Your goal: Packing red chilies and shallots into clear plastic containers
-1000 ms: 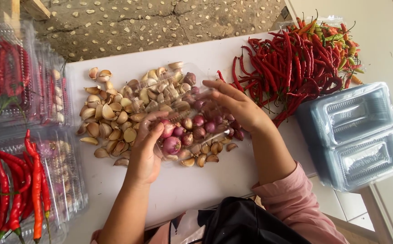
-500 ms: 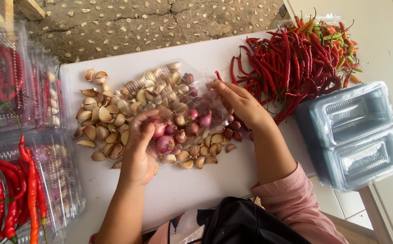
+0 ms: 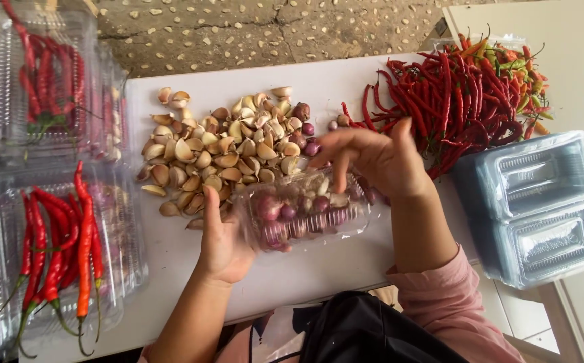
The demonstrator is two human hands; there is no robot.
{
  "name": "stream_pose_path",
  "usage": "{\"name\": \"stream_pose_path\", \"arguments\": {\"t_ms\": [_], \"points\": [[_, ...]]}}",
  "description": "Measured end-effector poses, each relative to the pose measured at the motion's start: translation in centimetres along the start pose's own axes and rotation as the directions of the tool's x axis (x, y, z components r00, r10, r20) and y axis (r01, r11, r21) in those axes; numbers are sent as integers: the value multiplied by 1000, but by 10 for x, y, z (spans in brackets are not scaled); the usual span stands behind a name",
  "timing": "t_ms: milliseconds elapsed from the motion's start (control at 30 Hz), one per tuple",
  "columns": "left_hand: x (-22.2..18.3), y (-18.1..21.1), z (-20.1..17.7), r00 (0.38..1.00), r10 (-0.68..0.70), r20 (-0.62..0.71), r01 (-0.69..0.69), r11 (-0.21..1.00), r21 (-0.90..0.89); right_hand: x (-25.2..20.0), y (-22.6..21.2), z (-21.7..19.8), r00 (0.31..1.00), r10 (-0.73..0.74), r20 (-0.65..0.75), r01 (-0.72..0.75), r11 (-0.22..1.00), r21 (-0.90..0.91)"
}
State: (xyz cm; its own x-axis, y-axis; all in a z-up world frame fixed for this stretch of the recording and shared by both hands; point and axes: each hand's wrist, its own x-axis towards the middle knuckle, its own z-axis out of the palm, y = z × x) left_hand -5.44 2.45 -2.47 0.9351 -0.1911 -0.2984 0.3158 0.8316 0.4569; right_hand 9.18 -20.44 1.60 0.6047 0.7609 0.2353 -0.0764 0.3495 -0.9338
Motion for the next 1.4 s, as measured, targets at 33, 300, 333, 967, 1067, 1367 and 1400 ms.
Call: {"name": "stream_pose_path", "arguments": {"t_ms": [33,300,333,967,1067,1367,1400], "points": [[0,-3,-6,1000,7,-2,-7,1000,-1,1,-8,4,1000,0,7,0,1000,0],[-14,-9,-6,957,148,-248,-164,985,-44,11,-26,27,990,-142,13,104,658,-746],[-15,-6,3,955,155,-255,-172,984,-45,14,-23,27,990,-140,20,109,661,-742],[-89,7,71,802,597,25,-596,797,98,28,-38,70,984,174,-23,-139,852,504],[-120,22,75,727,672,139,-683,689,242,45,-40,92,970,244,-15,-204,841,501],[-211,70,76,641,763,82,-491,325,808,109,-21,142,884,397,247,-463,669,581],[-216,70,71,537,842,53,-482,255,838,117,-17,148,868,404,288,-495,666,558]]}}
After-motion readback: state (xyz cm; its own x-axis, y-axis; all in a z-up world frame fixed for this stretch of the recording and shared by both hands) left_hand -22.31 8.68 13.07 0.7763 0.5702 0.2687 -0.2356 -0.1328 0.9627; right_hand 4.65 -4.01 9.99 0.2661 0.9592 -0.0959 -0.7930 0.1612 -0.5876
